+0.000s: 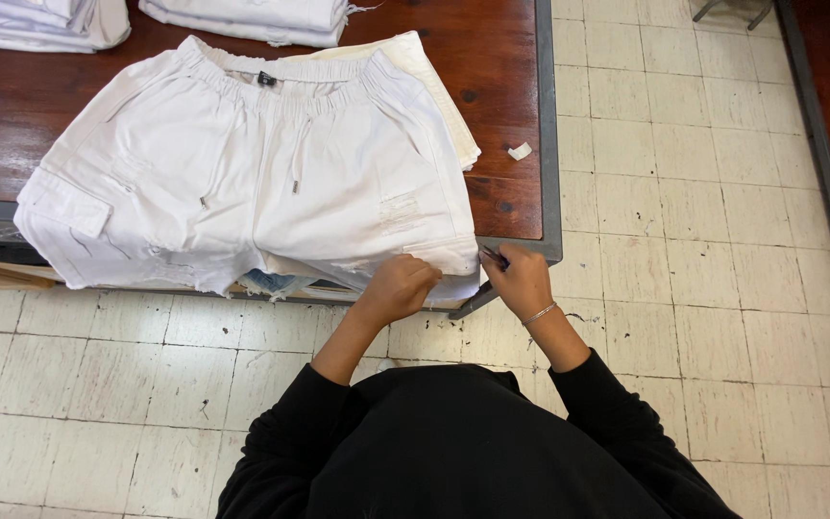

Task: The person uses small scissors to trim loose threads and frayed edges from a pair of white shorts laid on a wooden table. The person flips the shorts over to access the back and continues trimming threads along the seams and pockets.

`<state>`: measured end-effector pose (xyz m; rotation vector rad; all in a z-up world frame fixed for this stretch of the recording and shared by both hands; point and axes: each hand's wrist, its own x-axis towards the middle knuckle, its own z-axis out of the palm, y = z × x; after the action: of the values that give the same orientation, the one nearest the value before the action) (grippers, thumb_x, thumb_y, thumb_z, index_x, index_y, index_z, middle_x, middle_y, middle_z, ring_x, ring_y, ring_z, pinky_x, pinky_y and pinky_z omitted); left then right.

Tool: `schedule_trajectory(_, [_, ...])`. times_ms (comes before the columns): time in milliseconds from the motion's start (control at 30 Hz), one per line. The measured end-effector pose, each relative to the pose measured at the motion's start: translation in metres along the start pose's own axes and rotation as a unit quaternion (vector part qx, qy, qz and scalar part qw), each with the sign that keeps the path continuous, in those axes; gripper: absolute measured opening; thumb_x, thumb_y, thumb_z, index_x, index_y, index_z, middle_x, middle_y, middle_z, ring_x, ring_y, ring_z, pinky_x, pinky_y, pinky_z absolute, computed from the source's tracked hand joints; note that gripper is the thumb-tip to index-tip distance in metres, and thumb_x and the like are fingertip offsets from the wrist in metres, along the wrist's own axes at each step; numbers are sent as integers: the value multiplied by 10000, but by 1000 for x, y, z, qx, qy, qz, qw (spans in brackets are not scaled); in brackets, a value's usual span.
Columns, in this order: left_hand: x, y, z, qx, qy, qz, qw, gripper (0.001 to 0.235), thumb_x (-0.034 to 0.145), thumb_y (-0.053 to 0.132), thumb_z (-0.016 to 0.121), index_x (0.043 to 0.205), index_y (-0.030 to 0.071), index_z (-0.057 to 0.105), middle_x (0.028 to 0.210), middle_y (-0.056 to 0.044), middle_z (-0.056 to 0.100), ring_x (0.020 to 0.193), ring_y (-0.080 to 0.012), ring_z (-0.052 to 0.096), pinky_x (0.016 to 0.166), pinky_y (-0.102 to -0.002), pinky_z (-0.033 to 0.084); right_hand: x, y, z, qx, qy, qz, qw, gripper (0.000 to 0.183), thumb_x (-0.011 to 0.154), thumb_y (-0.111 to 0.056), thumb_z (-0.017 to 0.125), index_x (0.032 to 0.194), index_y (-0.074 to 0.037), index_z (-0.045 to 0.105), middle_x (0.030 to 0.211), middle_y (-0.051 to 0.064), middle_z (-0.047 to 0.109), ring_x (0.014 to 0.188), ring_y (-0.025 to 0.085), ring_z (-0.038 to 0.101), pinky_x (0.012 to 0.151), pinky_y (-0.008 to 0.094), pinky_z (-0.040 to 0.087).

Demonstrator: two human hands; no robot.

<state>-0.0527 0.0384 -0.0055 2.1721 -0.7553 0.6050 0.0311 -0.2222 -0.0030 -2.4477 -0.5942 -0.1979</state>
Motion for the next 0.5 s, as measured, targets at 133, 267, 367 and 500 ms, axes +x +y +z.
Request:
schedule_trajectory(133, [-12, -17, 21, 54, 43, -24, 997, 211, 1040, -20, 612, 955, 104, 761, 950, -53, 725, 889, -292, 742, 798, -408, 576, -3, -12, 5, 59, -84, 96, 990, 376, 903, -324, 824, 690, -89, 621, 604, 170, 658, 661, 420, 696, 602, 450, 487])
schedule_trajectory(267, [-5, 6, 40, 81, 55, -19, 995, 249, 961, -5, 684, 1199, 38, 742, 1241, -138, 698, 1214, -356, 682, 1061, -480, 535, -13, -5, 20, 162, -132, 129, 969, 400, 853, -312, 859, 663, -116, 566, 555, 128, 595, 573, 287, 592, 593, 380, 455])
schedule_trajectory(367, [5, 46, 45, 123, 26, -81, 989, 952, 736, 179, 969, 1537, -83, 526, 1588, -331, 492, 1491, -545, 453, 1239, -646, 367, -17, -13, 13, 282, -99, 181, 937, 360, 844, -231, 858, 713, -169, 529, 594, -4, 575, 628, 159, 583, 610, 295, 430])
schedule_trajectory(500, [17, 73, 55, 138, 117, -199, 963, 1328, 731, 348, 1006, 1691, -105, 210, 1733, -409, 277, 1624, -592, 224, 1268, -759, 6, -17, -38, -13, 306, -73, 26, 949, 364, 965, -189, 837, 757, -113, 548, 792, 118, 704, 793, 229, 630, 726, 365, 476])
